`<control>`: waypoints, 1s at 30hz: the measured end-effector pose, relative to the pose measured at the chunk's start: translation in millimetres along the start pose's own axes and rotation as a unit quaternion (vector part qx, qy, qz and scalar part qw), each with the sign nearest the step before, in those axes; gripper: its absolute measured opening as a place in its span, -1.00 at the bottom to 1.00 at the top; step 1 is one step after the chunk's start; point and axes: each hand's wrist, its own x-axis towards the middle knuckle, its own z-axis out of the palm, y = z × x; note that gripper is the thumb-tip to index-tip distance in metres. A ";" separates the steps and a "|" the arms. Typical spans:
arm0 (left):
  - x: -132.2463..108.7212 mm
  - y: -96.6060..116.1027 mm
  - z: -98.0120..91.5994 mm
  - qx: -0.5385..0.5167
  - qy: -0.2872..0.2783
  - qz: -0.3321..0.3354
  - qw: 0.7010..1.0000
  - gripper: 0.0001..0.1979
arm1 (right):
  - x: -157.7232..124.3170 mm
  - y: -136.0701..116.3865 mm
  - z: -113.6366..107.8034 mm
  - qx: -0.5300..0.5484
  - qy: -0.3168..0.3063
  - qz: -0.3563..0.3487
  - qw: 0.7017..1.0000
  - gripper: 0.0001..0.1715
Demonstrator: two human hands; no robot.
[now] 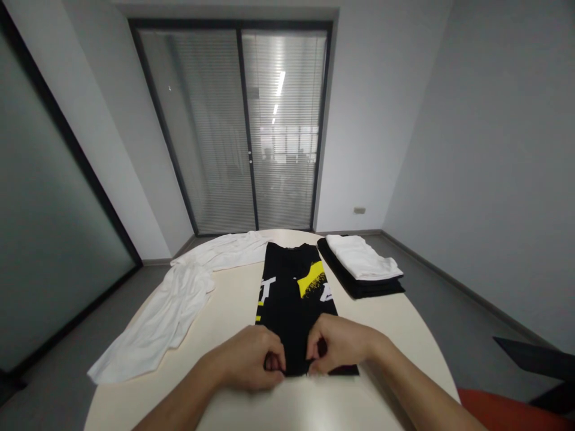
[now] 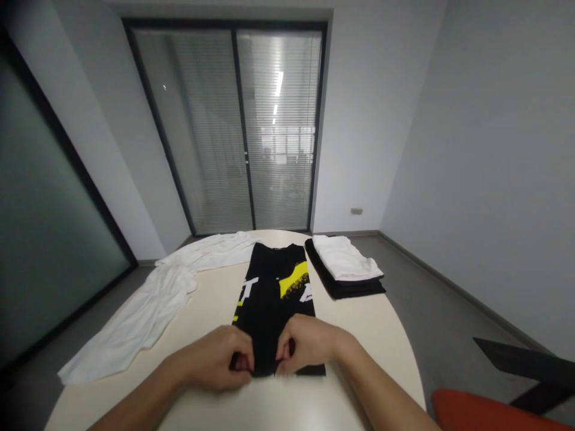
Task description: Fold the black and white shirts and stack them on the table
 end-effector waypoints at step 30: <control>1.1 -42.2 -22.2 -0.240 0.229 -0.100 0.938 -0.78 | -28.3 36.9 -41.5 0.129 0.113 0.041 0.984 -0.67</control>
